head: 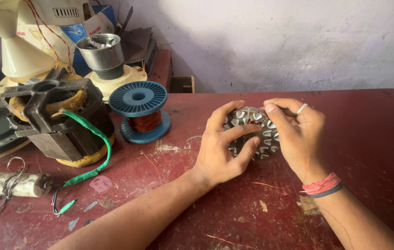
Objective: The person winds copper wire by hand onto a metal motor stator plate on a workbench. They pull wire from a blue spool, twist and prepare the wire ends, then repeatedly loop and press the wire around the slots of the stator, turning the plate as they work.
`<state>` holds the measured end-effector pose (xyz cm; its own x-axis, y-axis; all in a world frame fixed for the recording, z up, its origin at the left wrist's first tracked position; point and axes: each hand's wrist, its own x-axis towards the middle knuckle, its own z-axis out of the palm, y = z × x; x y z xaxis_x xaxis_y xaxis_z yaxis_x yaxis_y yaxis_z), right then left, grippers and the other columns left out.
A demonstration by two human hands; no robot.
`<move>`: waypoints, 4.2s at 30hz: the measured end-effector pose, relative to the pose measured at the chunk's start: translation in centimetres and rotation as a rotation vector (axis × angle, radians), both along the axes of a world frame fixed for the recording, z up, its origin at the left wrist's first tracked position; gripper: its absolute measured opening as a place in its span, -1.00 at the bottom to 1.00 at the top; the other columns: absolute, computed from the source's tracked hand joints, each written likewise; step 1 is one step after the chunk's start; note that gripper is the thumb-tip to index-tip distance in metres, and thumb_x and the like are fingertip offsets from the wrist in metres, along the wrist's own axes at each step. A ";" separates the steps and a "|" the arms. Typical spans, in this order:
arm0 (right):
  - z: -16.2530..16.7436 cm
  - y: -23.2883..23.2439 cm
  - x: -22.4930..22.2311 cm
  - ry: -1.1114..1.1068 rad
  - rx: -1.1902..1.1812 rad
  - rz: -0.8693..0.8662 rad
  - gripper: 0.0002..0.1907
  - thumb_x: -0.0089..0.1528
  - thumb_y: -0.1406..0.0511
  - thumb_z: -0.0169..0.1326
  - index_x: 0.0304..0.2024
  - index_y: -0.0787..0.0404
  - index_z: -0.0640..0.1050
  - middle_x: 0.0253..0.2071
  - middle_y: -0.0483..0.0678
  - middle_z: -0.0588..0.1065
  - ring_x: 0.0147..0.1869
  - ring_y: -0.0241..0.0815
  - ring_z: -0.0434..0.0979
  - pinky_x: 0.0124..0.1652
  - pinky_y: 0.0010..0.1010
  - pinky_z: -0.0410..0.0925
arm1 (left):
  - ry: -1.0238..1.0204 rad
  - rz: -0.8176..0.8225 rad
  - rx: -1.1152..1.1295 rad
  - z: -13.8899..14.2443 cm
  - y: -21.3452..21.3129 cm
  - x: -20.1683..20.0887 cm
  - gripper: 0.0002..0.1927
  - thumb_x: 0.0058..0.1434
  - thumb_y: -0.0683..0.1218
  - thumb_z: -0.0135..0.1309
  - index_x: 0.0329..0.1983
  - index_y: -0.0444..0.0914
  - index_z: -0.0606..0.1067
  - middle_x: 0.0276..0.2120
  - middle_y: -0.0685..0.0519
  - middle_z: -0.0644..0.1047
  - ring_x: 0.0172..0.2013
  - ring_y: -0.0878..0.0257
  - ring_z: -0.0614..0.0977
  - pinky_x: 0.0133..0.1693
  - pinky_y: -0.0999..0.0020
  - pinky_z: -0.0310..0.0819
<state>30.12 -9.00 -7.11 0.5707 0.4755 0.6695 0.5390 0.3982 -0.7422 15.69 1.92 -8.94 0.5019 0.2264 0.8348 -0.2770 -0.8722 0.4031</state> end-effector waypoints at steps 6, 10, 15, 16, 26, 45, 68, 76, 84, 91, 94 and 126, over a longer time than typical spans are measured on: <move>-0.5 0.0 0.1 0.019 -0.029 -0.119 -0.88 0.35 0.43 0.15 -0.11 0.38 0.64 -0.24 -0.08 0.60 -0.24 -0.47 0.49 -0.28 -0.63 0.34 | 0.009 0.022 0.005 -0.2 -0.2 0.2 -0.77 0.22 -0.06 0.23 -0.06 -0.13 0.67 0.32 -0.18 0.37 0.36 -0.12 0.38 0.37 0.00 0.28; -0.6 0.3 0.3 0.038 0.001 -0.102 -0.88 0.33 0.43 0.15 -0.11 0.38 0.63 -0.24 -0.10 0.61 -0.23 -0.47 0.53 -0.25 -0.64 0.37 | 0.011 0.009 0.009 -0.2 0.0 0.1 -0.76 0.22 -0.04 0.23 -0.05 -0.13 0.67 0.33 -0.18 0.36 0.37 -0.12 0.38 0.37 0.00 0.27; -0.5 0.3 0.6 -0.015 -0.022 -0.161 -0.87 0.31 0.46 0.15 -0.11 0.38 0.64 -0.26 -0.11 0.61 -0.24 -0.48 0.53 -0.25 -0.64 0.39 | -0.028 -0.038 -0.061 0.7 -0.9 -0.5 -0.73 0.26 0.00 0.15 -0.05 -0.20 0.64 0.28 -0.16 0.44 0.38 -0.10 0.41 0.39 0.01 0.25; -0.6 0.4 0.5 -0.042 -0.019 -0.183 -0.88 0.32 0.47 0.15 -0.11 0.37 0.65 -0.27 -0.10 0.61 -0.26 -0.47 0.51 -0.27 -0.63 0.38 | -0.044 -0.035 -0.064 1.2 -1.3 -0.6 -0.74 0.30 0.01 0.13 -0.07 -0.21 0.63 0.27 -0.15 0.47 0.40 -0.10 0.41 0.42 0.00 0.24; -0.9 0.6 -0.1 -0.230 0.053 -0.139 -0.87 0.33 0.45 0.16 -0.07 0.35 0.62 -0.28 -0.12 0.59 -0.25 -0.44 0.54 -0.28 -0.60 0.44 | 0.395 0.088 -0.038 7.8 -3.8 -0.9 -0.72 0.11 0.08 0.16 -0.42 -0.23 0.64 -0.35 -0.04 0.63 -0.14 0.06 0.59 0.02 0.09 0.39; -1.5 0.8 -0.6 -0.061 -0.002 -0.094 -0.85 0.41 0.42 0.03 -0.16 0.34 0.63 -0.34 -0.18 0.55 -0.31 -0.50 0.45 -0.32 -0.61 0.34 | 0.875 0.003 -0.457 8.5 1.0 -0.3 -0.62 0.23 0.01 -0.10 -0.50 -0.35 0.55 -0.57 -0.09 0.57 -0.47 0.14 0.59 -0.28 0.17 0.47; -0.4 -0.1 -0.7 -0.002 -0.205 0.067 -0.85 0.28 0.37 0.17 -0.13 0.34 0.61 -0.39 -0.13 0.58 -0.37 -0.47 0.49 -0.40 -0.63 0.34 | 0.944 -0.008 -0.537 8.3 1.2 -0.1 -0.56 0.28 0.07 -0.08 -0.40 -0.38 0.59 -0.55 -0.10 0.55 -0.47 0.18 0.57 -0.34 0.14 0.46; 0.1 -0.2 0.0 -0.010 -0.269 0.208 -0.65 0.13 0.40 0.28 -0.03 0.38 0.59 -0.27 -0.05 0.63 -0.31 -0.39 0.60 -0.36 -0.55 0.48 | 1.071 0.082 -0.378 8.7 1.5 -0.4 -0.53 0.27 0.14 -0.06 -0.25 -0.34 0.63 -0.46 -0.07 0.61 -0.35 0.15 0.65 -0.26 0.14 0.47; 0.2 -0.3 1.2 0.044 -0.305 0.321 -0.58 0.09 0.43 0.30 0.00 0.43 0.57 -0.21 0.00 0.63 -0.24 -0.34 0.62 -0.30 -0.49 0.50 | 1.238 0.005 -0.274 10.1 1.5 -1.4 -0.55 0.33 0.08 -0.10 -0.33 -0.37 0.62 -0.46 -0.08 0.63 -0.44 0.21 0.64 -0.28 0.19 0.52; -0.3 -0.2 1.9 0.092 -0.311 0.354 -0.56 0.09 0.39 0.31 0.02 0.39 0.59 -0.17 0.00 0.64 -0.18 -0.33 0.62 -0.22 -0.48 0.51 | 1.273 -0.024 -0.179 11.2 0.9 -2.7 -0.69 0.28 -0.08 -0.14 -0.29 -0.35 0.58 -0.53 0.01 0.63 -0.47 0.22 0.71 -0.27 0.22 0.58; -0.5 -0.1 2.2 0.023 -0.287 0.348 -0.56 0.08 0.37 0.33 0.00 0.36 0.56 -0.18 -0.02 0.62 -0.17 -0.35 0.59 -0.20 -0.50 0.50 | 1.320 -0.012 -0.147 11.1 0.3 -2.7 -0.71 0.27 -0.12 -0.16 -0.27 -0.38 0.56 -0.54 -0.07 0.64 -0.44 0.18 0.73 -0.26 0.20 0.59; -0.2 -0.4 1.7 -0.139 -0.365 0.234 -0.59 0.11 0.18 0.36 -0.12 0.35 0.68 -0.44 -0.20 0.58 -0.41 -0.54 0.43 -0.48 -0.63 0.30 | 1.288 0.125 0.018 11.4 -0.8 -3.0 -0.73 0.21 -0.15 -0.12 -0.28 -0.33 0.61 -0.32 -0.16 0.65 -0.23 0.04 0.72 -0.13 0.08 0.56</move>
